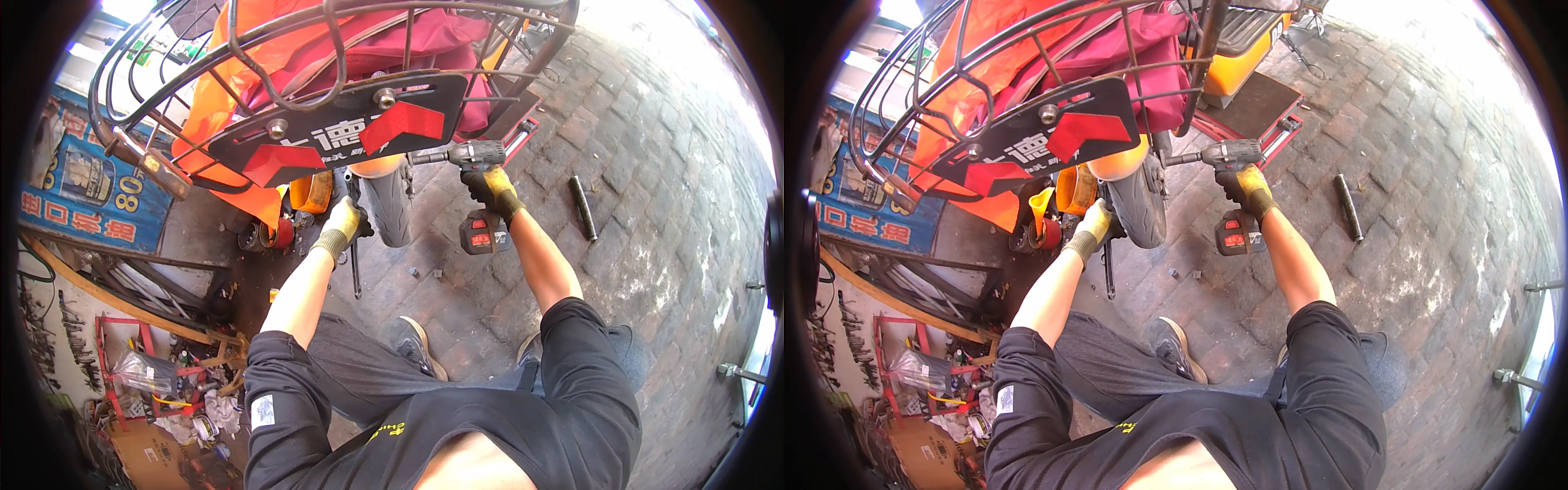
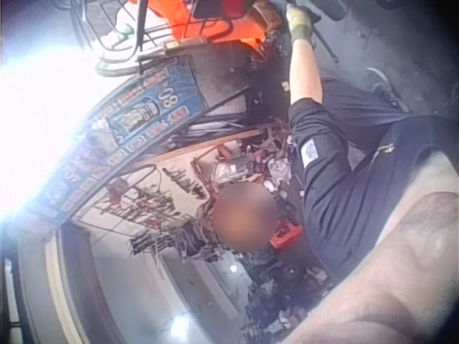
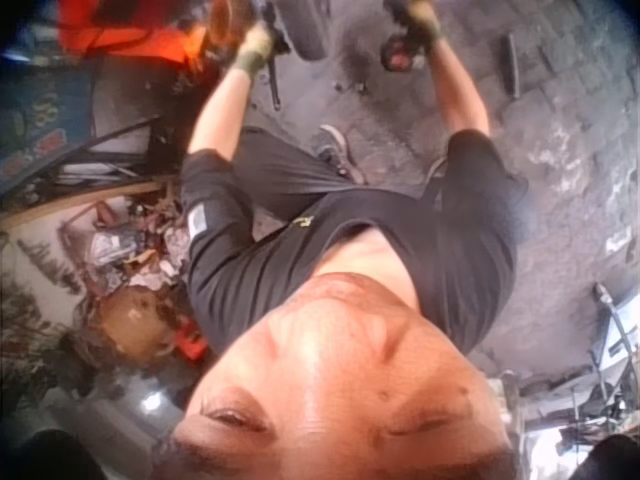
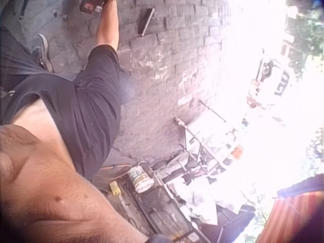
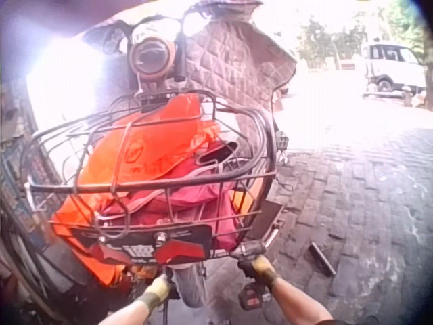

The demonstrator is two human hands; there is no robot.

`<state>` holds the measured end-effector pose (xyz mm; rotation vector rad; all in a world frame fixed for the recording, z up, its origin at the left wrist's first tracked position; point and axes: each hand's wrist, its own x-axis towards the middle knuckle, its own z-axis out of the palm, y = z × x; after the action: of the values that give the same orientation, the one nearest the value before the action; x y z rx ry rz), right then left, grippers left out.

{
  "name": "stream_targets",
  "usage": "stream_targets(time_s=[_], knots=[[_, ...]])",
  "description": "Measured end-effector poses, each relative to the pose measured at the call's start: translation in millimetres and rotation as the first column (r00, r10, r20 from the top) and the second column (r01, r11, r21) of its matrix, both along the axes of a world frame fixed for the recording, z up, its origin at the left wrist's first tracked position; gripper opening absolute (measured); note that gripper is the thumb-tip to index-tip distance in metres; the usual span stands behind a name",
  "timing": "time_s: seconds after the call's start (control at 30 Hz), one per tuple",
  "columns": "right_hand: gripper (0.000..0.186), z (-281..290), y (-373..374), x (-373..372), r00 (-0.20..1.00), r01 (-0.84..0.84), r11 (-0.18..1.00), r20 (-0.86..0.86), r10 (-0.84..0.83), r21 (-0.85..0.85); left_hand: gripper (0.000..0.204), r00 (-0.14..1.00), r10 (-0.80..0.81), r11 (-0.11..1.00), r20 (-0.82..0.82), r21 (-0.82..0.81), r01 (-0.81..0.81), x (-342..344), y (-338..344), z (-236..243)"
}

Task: The person puts on gloves, retrieves a socket and an impact wrench, then works on the rear wheel of an orange scooter. They remove the wheel cover and disassemble the brake assembly, handling the brake drum and related components.

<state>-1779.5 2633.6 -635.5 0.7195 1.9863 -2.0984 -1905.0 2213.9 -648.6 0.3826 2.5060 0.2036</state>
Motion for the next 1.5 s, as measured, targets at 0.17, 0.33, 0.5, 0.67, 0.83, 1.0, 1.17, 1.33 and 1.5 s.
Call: stream_targets(time_s=[0.17, 0.33, 0.5, 0.67, 0.83, 1.0, 1.17, 1.33, 1.5], knots=[[0.018, -5, 1, -2, 1.000, 0.013, 0.999, -0.008, -0.014, -0.045, 0.054, 0.899, 0.405, 0.840, 0.163, 0.321, -0.437, 8, 16, 8], [0.017, -8, 3, -1, 1.000, -0.009, 0.996, -0.016, 0.010, 0.084, 0.051, 0.958, 0.280, 0.931, -0.067, 0.261, -0.254, 20, 23, 17], [0.015, -10, 9, -2, 0.999, -0.031, 0.996, -0.035, 0.028, -0.080, 0.033, 0.988, 0.074, 0.985, -0.138, -0.145, -0.094, 37, 44, 45], [0.016, -10, 14, 1, 0.999, -0.015, 0.998, -0.032, 0.013, -0.056, 0.043, 0.961, 0.203, 0.966, -0.186, -0.126, -0.228, 64, 72, 94], [0.017, -3, 15, 0, 1.000, 0.008, 1.000, 0.004, -0.008, -0.012, 0.057, 0.980, -0.044, 0.971, -0.194, -0.240, -0.004, 73, 82, 113], [0.015, 8, 19, 0, 0.999, 0.007, 0.997, 0.046, -0.003, -0.079, 0.020, 0.981, 0.052, 0.975, -0.187, -0.204, -0.091, 63, 69, 90], [0.022, 10, 18, 11, 0.999, -0.024, 0.963, 0.024, 0.032, -0.270, 0.007, 0.999, 0.000, 1.000, -0.037, -0.007, 0.000, 33, 33, 50], [0.025, 0, 14, 17, 0.997, -0.070, 0.928, 0.003, 0.077, -0.366, 0.004, 0.979, -0.159, 0.971, 0.125, 0.202, 0.132, 13, 4, 18], [0.027, 0, 23, 4, 0.989, -0.128, 0.922, 0.020, 0.146, -0.365, 0.026, 0.997, -0.006, 0.986, 0.076, 0.166, -0.007, -2, -1, -17]])
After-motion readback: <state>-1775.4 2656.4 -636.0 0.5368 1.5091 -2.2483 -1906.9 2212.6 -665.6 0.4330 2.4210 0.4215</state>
